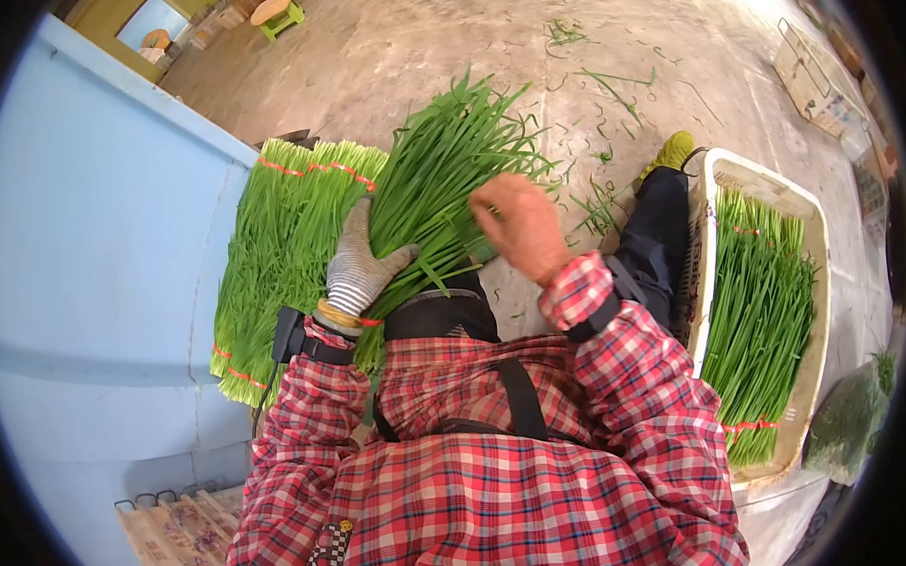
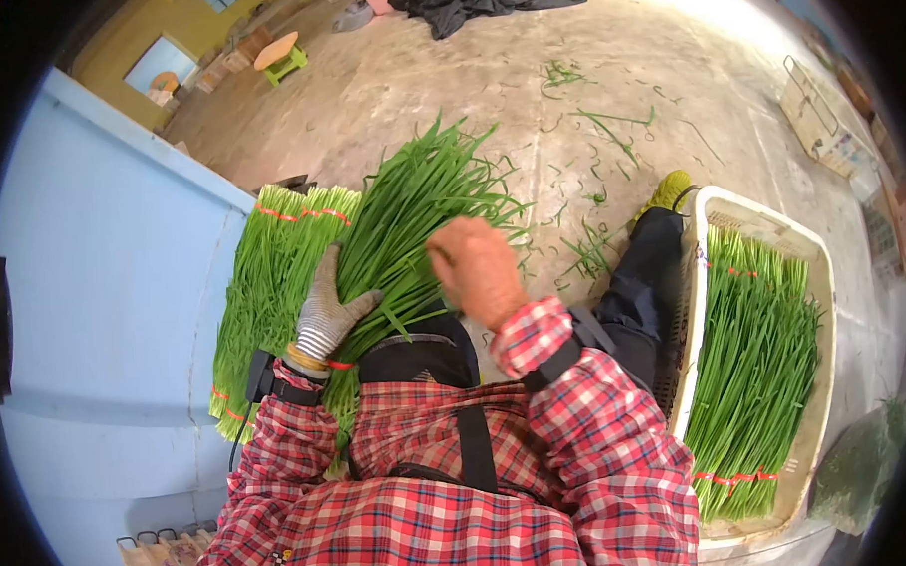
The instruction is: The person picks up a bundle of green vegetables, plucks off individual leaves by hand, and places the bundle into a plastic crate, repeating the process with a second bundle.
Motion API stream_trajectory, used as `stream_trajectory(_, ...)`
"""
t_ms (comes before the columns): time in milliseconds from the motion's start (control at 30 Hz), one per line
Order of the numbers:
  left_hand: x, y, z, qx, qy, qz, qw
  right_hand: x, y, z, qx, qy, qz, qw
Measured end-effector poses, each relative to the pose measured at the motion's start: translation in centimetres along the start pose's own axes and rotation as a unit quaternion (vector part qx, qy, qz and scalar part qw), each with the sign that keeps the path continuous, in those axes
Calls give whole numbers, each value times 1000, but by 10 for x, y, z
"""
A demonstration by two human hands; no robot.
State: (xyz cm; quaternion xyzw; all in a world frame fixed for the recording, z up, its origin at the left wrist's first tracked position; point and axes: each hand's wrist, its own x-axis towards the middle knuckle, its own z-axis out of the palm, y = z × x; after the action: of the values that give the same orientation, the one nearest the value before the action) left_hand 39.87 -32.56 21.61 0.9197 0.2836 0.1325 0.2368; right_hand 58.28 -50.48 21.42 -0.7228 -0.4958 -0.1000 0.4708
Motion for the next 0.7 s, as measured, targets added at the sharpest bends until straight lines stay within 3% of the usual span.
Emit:
stream_trajectory(67,1,4,-1,-15,-2,5,1000,-2,-8,22,-14,-112,55,992)
stream_trajectory(267,0,1,2,-32,-6,-10,999,0,-16,32,5,-121,188,975)
stream_trajectory(400,3,-2,3,-49,-5,1,999,-1,-12,43,15,-103,129,986)
stream_trajectory(500,3,-1,2,-48,-3,7,999,0,-9,47,9,-152,111,982)
stream_trajectory(700,2,2,2,-34,4,0,999,0,-17,39,18,-114,33,993)
